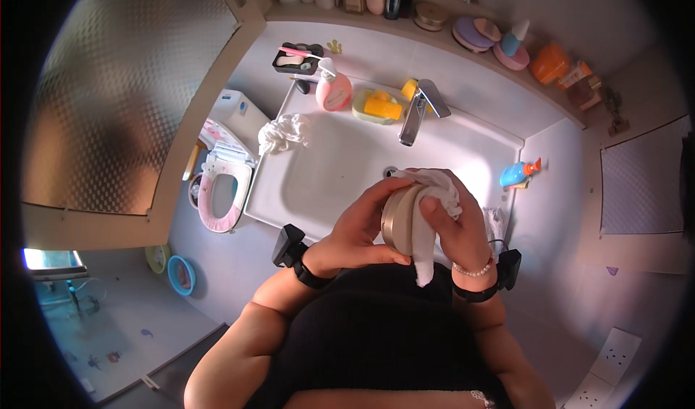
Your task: The person wipes several cosmetic containers and compacts with a white tissue at a bathroom sink. They handle a silver tube, a beige tube, a pink compact, a blue compact, a black compact, and a small jar, wiping each item and placing them on the shelf above the sink.
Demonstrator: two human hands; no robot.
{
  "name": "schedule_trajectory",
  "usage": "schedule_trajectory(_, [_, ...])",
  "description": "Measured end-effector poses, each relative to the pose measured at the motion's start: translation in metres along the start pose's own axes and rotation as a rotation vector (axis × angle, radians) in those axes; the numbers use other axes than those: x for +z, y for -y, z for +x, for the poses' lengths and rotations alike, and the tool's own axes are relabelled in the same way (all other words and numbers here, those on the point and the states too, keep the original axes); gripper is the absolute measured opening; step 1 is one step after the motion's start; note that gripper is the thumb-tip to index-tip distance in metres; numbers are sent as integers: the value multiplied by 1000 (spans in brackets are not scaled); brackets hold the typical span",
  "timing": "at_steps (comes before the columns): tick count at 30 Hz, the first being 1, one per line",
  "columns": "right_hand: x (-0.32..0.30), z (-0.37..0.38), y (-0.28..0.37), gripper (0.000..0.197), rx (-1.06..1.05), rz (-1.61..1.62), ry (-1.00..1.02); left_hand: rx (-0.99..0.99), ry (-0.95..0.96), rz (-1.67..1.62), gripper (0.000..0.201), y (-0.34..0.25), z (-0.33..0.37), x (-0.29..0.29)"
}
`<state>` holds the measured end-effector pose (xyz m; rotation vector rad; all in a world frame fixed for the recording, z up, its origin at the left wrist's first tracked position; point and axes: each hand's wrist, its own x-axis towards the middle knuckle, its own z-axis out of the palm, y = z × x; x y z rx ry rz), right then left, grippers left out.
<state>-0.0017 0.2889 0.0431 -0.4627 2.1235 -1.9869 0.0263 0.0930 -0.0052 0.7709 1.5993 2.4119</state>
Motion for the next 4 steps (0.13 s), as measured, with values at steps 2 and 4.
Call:
schedule_trajectory(2, [-3, 2, 0, 49, 52, 40, 31, -1, 0, -80, 107, 4, -2, 0])
schedule_trajectory(4, [-7, 3, 1, 48, 78, 59, 45, -2, -2, -119, 108, 7, -4, -1])
